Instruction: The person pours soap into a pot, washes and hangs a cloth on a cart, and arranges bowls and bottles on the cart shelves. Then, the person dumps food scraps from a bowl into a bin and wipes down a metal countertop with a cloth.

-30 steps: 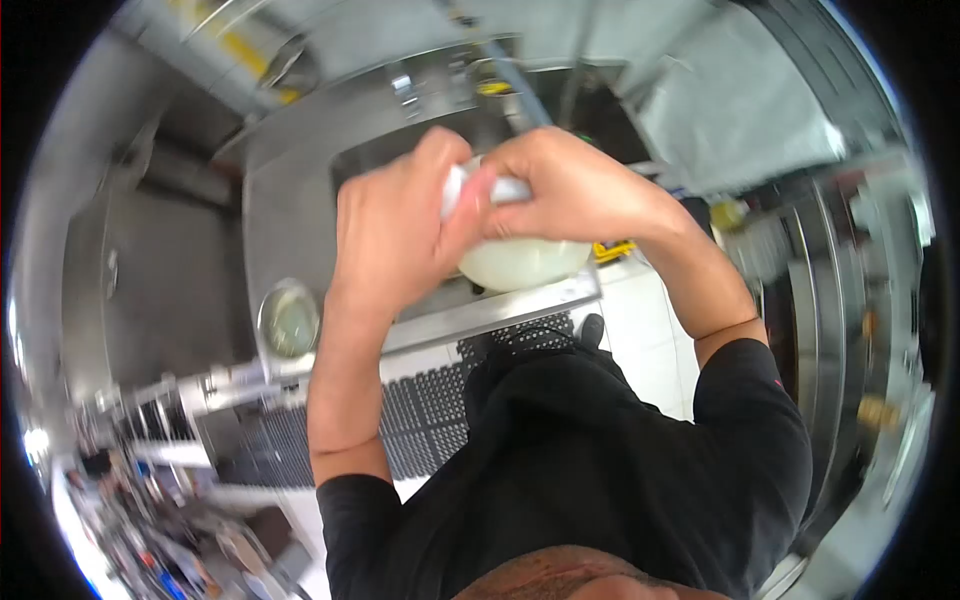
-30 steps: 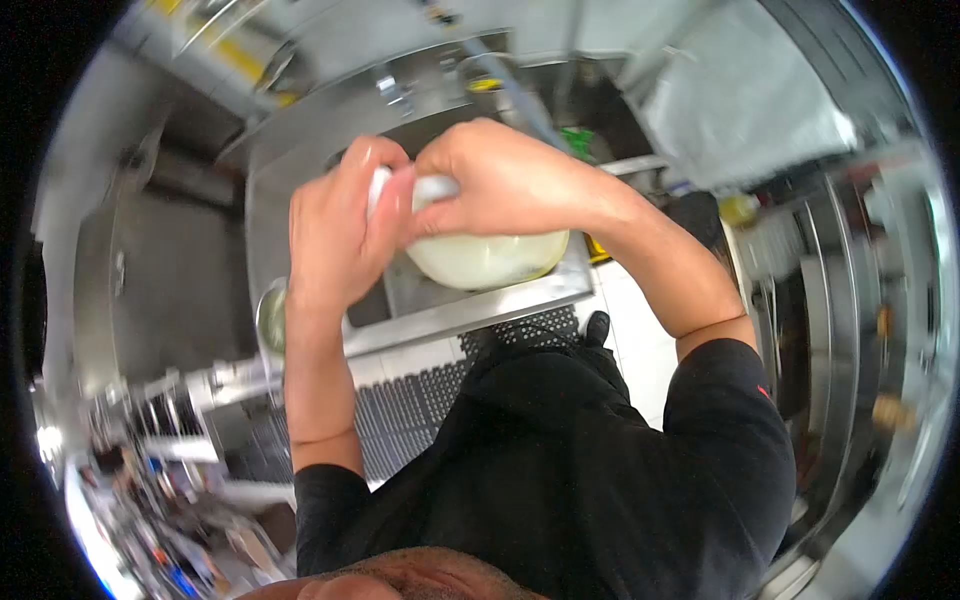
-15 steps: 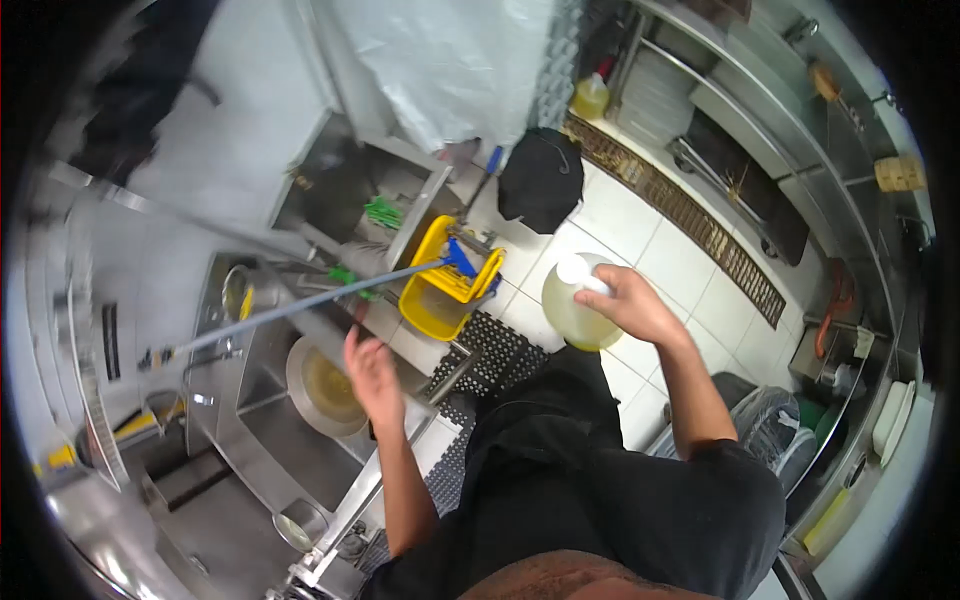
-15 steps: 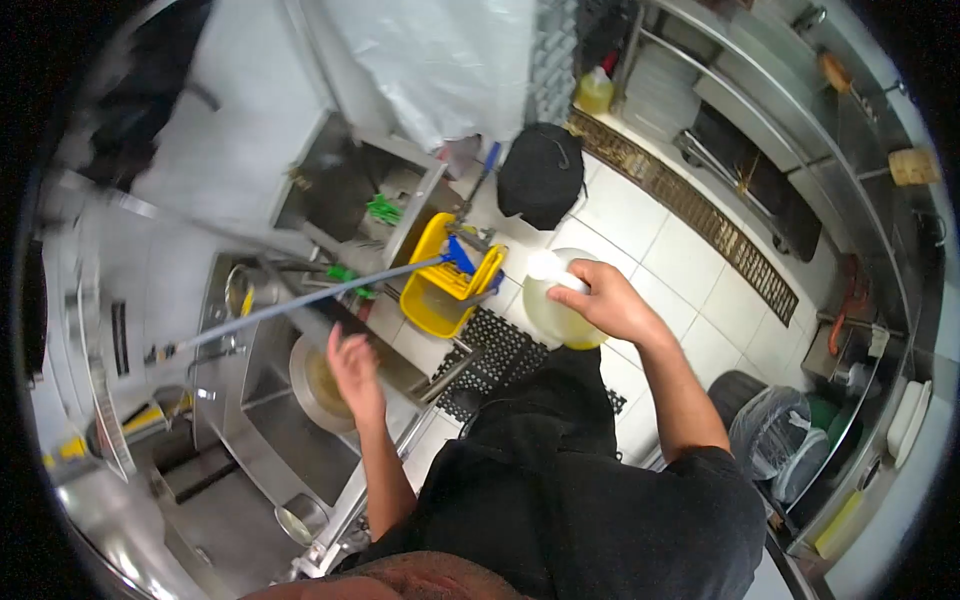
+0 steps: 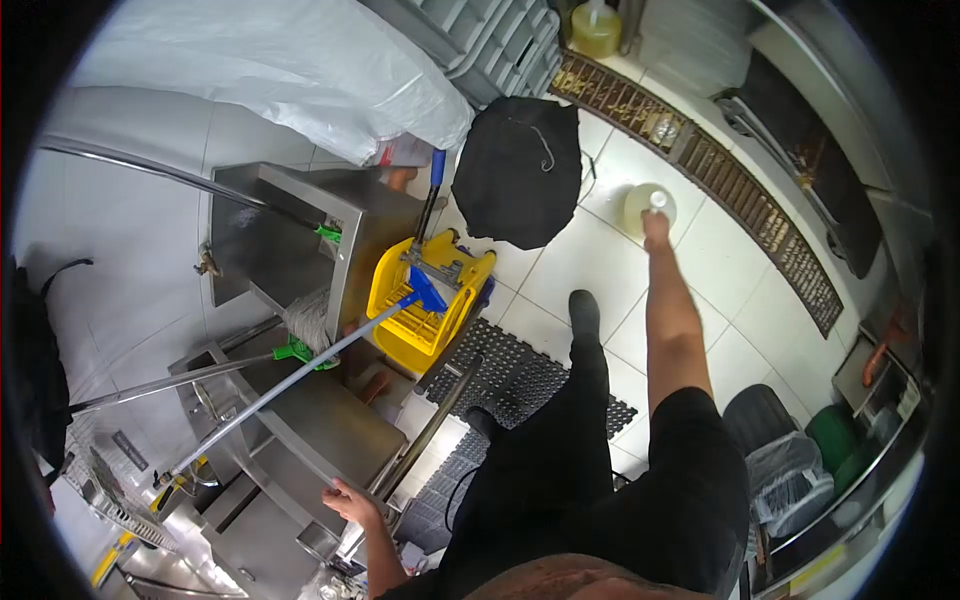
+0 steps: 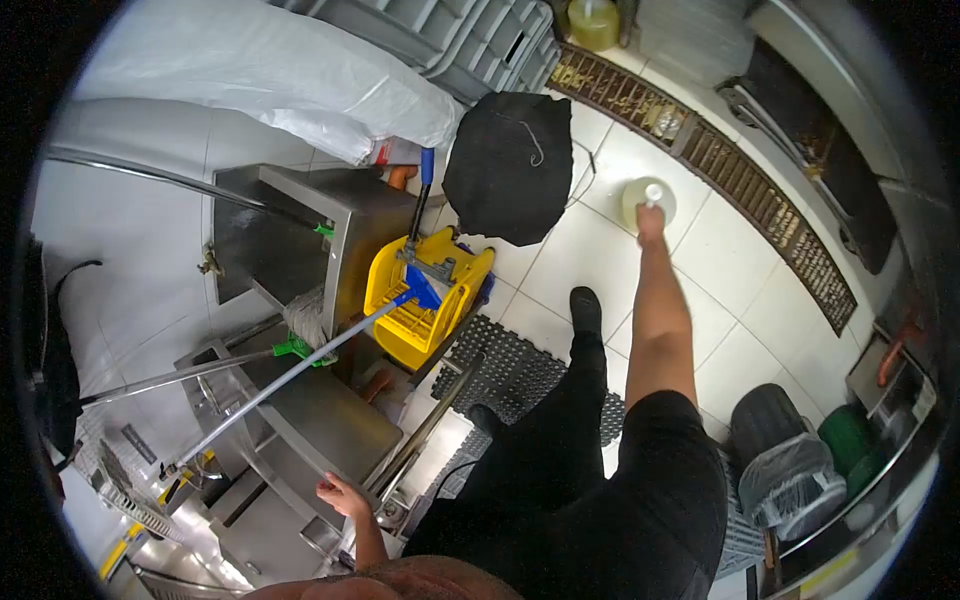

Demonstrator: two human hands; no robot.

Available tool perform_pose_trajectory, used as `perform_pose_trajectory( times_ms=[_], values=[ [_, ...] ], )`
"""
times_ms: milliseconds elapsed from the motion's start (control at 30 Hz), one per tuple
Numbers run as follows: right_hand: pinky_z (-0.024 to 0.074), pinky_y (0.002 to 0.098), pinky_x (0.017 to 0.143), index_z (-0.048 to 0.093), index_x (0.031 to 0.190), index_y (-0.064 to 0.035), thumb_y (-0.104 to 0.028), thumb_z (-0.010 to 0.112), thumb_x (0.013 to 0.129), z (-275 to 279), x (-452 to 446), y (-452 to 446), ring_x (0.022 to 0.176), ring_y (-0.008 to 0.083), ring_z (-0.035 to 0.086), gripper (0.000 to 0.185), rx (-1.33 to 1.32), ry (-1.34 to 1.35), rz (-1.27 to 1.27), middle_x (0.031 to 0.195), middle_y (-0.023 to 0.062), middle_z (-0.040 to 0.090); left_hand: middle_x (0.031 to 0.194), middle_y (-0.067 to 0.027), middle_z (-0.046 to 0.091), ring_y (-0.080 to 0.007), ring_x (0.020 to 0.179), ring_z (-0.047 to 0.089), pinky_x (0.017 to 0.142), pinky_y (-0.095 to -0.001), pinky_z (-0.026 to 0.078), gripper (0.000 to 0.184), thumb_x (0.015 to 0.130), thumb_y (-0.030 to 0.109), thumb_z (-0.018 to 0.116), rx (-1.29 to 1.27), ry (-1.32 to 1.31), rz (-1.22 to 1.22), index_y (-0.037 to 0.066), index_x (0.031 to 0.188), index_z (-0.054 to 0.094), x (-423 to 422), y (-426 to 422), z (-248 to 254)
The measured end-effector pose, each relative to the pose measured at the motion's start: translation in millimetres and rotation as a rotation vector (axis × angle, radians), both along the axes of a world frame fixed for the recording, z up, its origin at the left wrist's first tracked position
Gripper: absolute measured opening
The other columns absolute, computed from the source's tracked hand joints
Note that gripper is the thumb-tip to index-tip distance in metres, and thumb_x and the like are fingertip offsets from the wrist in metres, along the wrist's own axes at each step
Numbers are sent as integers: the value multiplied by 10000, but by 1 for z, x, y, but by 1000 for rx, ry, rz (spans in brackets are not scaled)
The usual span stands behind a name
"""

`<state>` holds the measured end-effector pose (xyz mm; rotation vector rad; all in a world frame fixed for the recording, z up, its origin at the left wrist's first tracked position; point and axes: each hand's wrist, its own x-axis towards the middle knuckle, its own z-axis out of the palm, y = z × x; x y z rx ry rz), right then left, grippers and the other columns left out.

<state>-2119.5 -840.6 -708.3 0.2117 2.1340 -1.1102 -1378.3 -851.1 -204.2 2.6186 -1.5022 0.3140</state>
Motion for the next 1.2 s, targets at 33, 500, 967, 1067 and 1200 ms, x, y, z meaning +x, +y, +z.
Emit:
perform_pose_trajectory(
  times_ms=[33,500,967,1067,1200],
  values=[
    [507,412,764,629,1114,75,-262,641,866,-12,-12,-14,917,242,632,419,-60,-47,-70,1015,162,665,1188,-210,573,-362,1082,576,933,-483,451,598,1032,496,542,14,-67,32,-51,1263,468,-6,-1,-2],
    [523,408,794,698,961,-23,-312,496,980,-73,23,-90,869,268,656,353,4,431,1018,954,165,697,1513,-252,392,-373,1390,419,1129,-444,388,682,1036,339,586,-154,157,-144,-44,1530,314,6,-8,0],
    [445,257,537,627,960,-20,-86,532,1031,450,568,111,596,86,547,136,-735,282,1595,821,51,658,1537,-194,409,-358,1439,388,1201,-642,156,713,918,264,646,-330,621,-312,93,1544,352,76,171,89],
    [479,275,651,633,1018,-9,-86,549,1019,557,707,117,725,104,571,114,-1032,390,1637,848,42,625,1511,-196,439,-365,1432,398,1185,-640,202,695,923,233,651,-310,688,-221,106,1542,363,152,309,88],
    [495,274,666,595,1192,-33,-165,567,1035,615,924,116,734,114,566,207,-953,20,1869,959,53,626,1496,-227,448,-405,1358,473,1142,-530,364,749,891,288,683,-284,899,364,72,1532,360,285,495,29]
  ],
)
